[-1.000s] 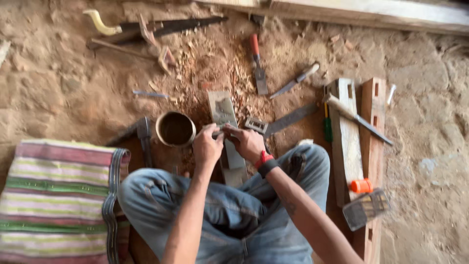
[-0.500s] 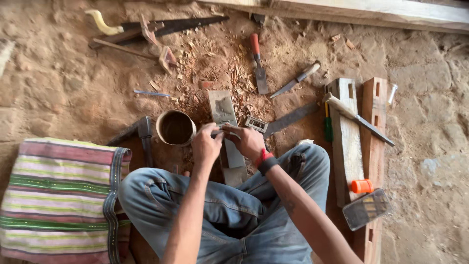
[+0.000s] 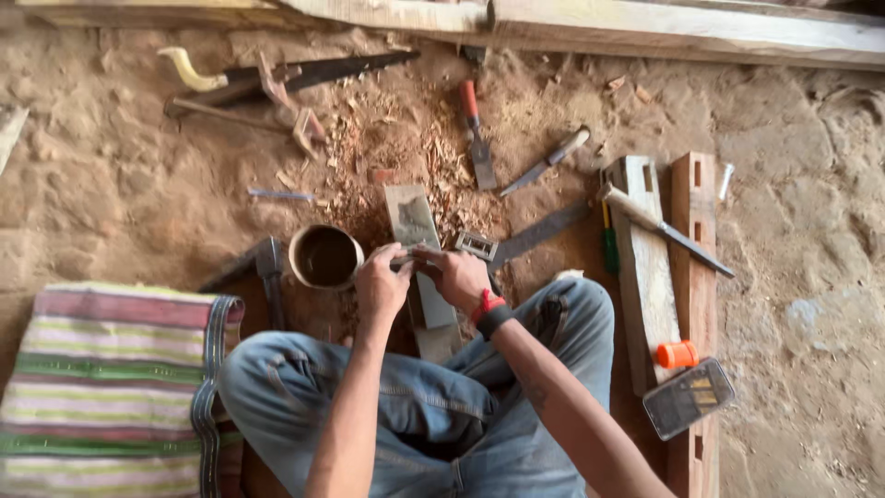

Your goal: The person sits on the ground and sharpens a small metal tool on a grinding stone. They repeatedly rub the tool against the stone, occasionally dipping it into a container of liquid, and inspect the edge between strokes.

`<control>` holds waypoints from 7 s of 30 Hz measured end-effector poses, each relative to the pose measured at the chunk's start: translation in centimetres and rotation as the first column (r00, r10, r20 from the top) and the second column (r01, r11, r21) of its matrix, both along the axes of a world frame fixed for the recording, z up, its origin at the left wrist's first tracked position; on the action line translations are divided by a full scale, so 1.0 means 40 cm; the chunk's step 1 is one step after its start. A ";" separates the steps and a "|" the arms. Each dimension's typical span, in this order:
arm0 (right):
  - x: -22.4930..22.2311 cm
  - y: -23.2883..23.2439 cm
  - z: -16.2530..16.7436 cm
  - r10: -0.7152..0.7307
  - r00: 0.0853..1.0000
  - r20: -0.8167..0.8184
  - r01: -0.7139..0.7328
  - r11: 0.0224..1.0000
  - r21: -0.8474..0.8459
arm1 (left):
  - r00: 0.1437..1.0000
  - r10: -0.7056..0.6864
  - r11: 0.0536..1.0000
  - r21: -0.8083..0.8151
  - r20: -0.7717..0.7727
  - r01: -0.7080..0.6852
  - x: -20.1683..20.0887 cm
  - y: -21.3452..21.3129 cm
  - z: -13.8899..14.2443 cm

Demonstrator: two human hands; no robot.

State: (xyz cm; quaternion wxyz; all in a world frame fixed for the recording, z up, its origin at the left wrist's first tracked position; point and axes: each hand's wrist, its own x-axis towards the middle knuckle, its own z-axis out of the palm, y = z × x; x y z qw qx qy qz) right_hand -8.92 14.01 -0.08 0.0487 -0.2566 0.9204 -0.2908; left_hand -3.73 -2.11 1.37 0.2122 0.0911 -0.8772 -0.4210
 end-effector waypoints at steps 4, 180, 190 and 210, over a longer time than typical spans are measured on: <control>0.125 0.054 0.013 0.064 0.998 -0.007 -0.064 0.989 -0.129 | 0.955 -0.066 0.996 0.069 0.289 0.048 0.114 0.025 -0.020; -0.016 0.078 0.005 0.009 1.000 -0.028 -0.012 0.996 -0.092 | 0.986 -0.027 0.999 -0.039 0.163 0.034 -0.019 0.077 -0.013; 0.192 0.153 0.001 0.054 0.998 -0.017 -0.056 0.991 -0.125 | 0.982 -0.123 0.991 -0.031 0.145 0.129 0.185 0.110 -0.029; 0.013 0.109 0.047 0.058 0.990 -0.129 -0.063 0.997 -0.034 | 0.911 -0.098 0.992 -0.032 0.401 0.120 -0.003 0.069 0.019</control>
